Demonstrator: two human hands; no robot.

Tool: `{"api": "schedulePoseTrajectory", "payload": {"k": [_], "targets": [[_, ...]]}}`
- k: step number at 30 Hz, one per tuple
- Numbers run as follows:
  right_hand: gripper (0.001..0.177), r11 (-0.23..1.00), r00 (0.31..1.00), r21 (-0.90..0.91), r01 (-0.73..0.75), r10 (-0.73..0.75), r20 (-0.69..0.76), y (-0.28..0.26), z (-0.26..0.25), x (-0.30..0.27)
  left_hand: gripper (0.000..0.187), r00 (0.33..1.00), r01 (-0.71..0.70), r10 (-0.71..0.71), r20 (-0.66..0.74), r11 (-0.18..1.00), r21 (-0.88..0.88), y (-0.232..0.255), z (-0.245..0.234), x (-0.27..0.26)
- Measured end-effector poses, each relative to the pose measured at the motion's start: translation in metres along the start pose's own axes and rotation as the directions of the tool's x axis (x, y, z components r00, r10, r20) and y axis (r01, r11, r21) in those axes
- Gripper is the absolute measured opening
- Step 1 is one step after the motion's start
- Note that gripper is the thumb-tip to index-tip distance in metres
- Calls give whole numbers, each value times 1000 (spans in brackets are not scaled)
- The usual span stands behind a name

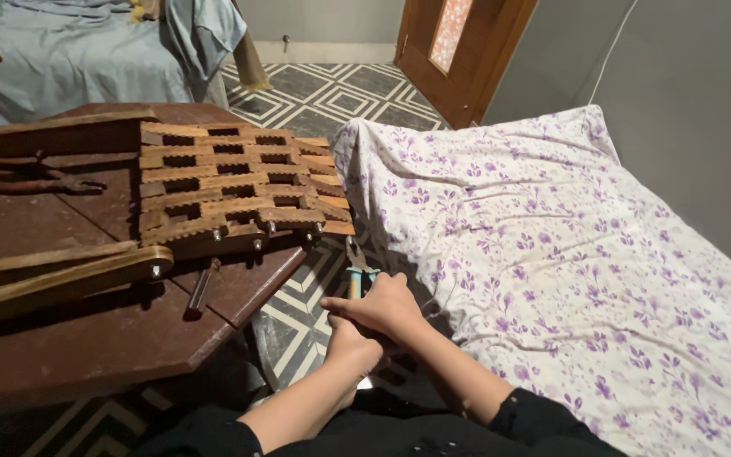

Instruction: The person uses pliers to remove metal fasteners from a wooden chair frame, detaching the woven seat from the legs. The chair is handled on a bed and then placed on a table to continue the disassembly.

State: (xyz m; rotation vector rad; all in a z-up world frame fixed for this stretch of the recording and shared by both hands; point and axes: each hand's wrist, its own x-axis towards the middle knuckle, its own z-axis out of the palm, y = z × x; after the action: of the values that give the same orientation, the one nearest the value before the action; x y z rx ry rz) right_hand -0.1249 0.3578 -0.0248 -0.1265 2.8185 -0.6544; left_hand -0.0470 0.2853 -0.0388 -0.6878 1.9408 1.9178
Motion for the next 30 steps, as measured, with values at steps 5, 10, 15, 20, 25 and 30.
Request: {"api": "schedulePoseTrajectory", "payload": {"k": [5,10,15,20,25,30], "targets": [[123,999,999,0,47,-47,20,6,7,8,48,998,-49,55,18,973,-227,-3,2,9],[113,976,993,205,68,-86,76,23,15,20,50,999,15,-3,40,952,-305,-5,-1,11],[61,490,818,781,-388,-208,537,62,4,27,57,978,42,69,197,859,-510,-10,-12,9],[56,182,752,837,-516,-370,545,86,-3,14,49,932,227,40,360,709,-668,-17,-20,16],[68,-25,678,790,-612,-531,508,78,-1,-10,44,850,318,125,511,652,-688,-26,-31,21],[80,34,559,838,-545,-731,393,56,-3,-18,47,828,294,196,525,645,-705,-30,-43,20]]}}
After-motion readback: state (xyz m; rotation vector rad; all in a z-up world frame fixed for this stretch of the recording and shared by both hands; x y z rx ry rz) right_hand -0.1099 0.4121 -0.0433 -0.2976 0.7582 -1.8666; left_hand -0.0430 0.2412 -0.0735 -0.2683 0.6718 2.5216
